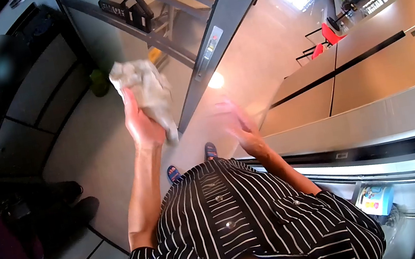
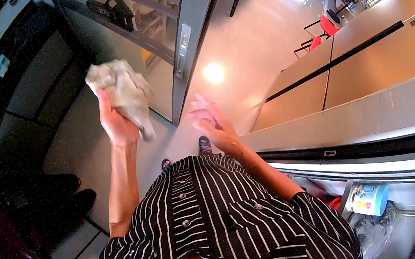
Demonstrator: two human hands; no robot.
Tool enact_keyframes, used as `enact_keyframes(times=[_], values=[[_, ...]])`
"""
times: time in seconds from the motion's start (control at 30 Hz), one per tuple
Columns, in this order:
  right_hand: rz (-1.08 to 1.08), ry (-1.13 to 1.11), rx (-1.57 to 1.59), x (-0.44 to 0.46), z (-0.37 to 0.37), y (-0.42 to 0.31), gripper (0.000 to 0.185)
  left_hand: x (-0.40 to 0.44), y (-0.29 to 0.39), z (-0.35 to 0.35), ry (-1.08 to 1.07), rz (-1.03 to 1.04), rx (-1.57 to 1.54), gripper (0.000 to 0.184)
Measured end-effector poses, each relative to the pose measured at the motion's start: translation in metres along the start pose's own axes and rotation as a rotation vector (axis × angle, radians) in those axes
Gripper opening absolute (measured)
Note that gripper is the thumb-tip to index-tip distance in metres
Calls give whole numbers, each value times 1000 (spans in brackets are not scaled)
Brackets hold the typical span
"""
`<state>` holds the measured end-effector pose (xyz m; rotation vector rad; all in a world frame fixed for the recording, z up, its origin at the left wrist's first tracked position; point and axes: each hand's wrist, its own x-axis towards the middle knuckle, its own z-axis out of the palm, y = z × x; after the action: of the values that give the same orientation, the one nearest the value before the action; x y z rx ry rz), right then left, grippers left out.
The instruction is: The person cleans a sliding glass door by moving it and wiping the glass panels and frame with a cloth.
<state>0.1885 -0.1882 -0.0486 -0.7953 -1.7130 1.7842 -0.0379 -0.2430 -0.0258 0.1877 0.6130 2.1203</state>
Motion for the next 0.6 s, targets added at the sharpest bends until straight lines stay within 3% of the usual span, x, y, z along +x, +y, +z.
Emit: enact_keyframes(times=[0.13,0.2,0.27,0.3,0.33,0.4,0.47,0.6], values=[[-31,99,80,6,-50,-1,62,47,-55,66,-179,568,400,59],[-47,146,42,9,-60,-8,63,80,-86,57,-202,728,866,66],[-72,190,-25,16,-67,-14,64,93,-138,47,-322,591,909,68],[-132,212,-84,25,-72,-21,64,97,-171,26,-298,814,1253,66],[-193,235,-142,38,-79,-31,65,86,-191,22,-243,683,977,65],[-333,245,-158,73,-89,-54,66,80,-214,-6,-99,482,1001,63],[-460,227,-60,111,-92,-73,68,72,-219,-9,-25,284,779,61],[-656,-62,51,170,-89,-80,70,90,-229,-30,48,177,709,62]])
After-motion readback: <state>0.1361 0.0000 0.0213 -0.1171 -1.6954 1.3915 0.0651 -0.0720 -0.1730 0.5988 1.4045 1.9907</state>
